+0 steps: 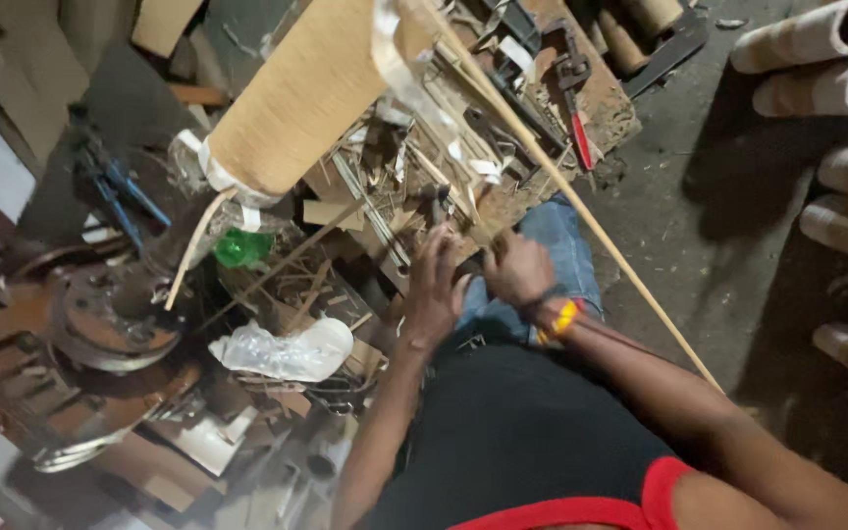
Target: The person sits at a workshop bench and wraps a white paper strip around a large roll of incense sticks, folding and tucking the paper ends to secure the bundle. They handle loose thin sticks, press the paper in place, and briefly use pliers on a stick.
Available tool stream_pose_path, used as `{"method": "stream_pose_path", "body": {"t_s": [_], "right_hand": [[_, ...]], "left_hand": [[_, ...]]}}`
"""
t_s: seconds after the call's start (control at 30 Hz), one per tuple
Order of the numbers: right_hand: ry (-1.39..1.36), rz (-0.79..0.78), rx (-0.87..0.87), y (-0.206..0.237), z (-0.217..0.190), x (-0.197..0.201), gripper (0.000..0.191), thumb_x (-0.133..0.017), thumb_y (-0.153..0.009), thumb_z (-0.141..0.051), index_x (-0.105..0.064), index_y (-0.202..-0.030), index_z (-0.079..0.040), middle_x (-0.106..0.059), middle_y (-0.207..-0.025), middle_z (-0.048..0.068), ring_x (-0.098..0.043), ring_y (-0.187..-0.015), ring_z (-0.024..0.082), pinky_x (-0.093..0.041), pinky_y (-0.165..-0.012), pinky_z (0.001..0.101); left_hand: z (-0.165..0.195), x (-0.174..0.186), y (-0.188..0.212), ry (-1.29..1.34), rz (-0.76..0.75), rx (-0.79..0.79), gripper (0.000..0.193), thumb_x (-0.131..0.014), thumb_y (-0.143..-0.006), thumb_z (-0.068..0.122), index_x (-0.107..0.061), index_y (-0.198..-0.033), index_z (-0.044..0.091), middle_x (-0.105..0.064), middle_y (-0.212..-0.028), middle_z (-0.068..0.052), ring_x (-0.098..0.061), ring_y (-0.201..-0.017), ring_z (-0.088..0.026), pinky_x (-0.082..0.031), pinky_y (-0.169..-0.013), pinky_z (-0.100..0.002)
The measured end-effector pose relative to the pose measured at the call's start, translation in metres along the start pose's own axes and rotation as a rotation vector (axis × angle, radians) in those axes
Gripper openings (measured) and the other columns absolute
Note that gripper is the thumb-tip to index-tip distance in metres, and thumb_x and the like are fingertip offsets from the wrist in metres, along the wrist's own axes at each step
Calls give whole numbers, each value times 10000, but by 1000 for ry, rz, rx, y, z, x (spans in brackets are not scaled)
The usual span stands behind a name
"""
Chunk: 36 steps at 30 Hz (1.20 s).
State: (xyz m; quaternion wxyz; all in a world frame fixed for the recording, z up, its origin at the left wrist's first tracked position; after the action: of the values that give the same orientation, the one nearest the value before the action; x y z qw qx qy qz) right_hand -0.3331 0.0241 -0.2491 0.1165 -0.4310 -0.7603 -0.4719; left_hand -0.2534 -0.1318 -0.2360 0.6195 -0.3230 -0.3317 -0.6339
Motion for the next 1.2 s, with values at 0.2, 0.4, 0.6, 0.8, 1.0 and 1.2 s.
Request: {"method": "stream_pose_path", "body": {"t_s": [0.2, 0.4, 0.6, 0.8, 1.0, 1.2], "right_hand": [[-70, 147, 441, 71, -40, 98, 227, -711, -815, -203, -627, -940, -33, -660, -748, 195, -646, -680, 420, -519, -609, 531], [-264, 254, 717, 82, -47, 141, 227, -794, -808, -82, -569, -823, -57, -622, -722, 131, -652, -682, 335, -518, -609, 440], [-442, 226, 927, 62, -53, 186, 375, -785, -873, -49, -654, -1221, -4, -708, -952, 95, -703, -792, 239, -565, -702, 373], [-423, 191, 1158, 33, -65, 225, 455, -773, -869, -77, -648, -1306, -108, -699, -1105, 130, -726, -962, 287, -590, -831, 389], [-689, -10, 1175, 8, -73, 225, 450, -777, -898, 28, -650, -1320, -64, -704, -1115, 110, -737, -977, 254, -604, -837, 357], [-704, 71, 1166, -6, -71, 221, 444, -852, -877, -35, -663, -1278, -50, -719, -1080, 104, -726, -959, 238, -580, -815, 365]], "left_hand": [[32, -14, -47, 252, -10, -376, 526, -719, -933, 89, -514, -1417, 118, -659, -1349, -116, -630, -1292, -315, -425, -1168, -502], [51, 18, -52, 514, 19, -351, 448, -692, -936, 41, -499, -1338, 0, -615, -1161, -152, -618, -1122, -334, -504, -1049, -463], [62, 29, -52, 461, 40, -360, 582, -640, -1145, 117, -245, -1511, -102, -658, -1194, -163, -677, -1091, -273, -576, -986, -435], [80, 18, -61, 982, -74, 16, 501, -380, -1240, 331, -331, -1531, -74, -594, -1113, -166, -611, -965, -278, -528, -947, -417], [99, 31, -92, 754, 211, -33, 434, -427, -1196, 292, -377, -1419, -76, -618, -1089, -172, -626, -950, -272, -539, -906, -402], [113, 51, -103, 706, 330, 18, 370, -474, -1152, 253, -423, -1307, -78, -641, -1066, -179, -640, -935, -265, -550, -864, -387]]}}
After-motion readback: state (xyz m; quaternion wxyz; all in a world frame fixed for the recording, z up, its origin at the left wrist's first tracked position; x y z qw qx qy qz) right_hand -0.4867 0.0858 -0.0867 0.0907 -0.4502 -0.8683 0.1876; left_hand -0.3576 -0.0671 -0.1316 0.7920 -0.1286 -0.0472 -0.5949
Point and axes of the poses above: each hand's wrist, its own y-axis away from the middle knuckle, its own x-axis out of the back of the hand, z = x × y, the point moved 1 cm from there along -y, towards the middle knuckle
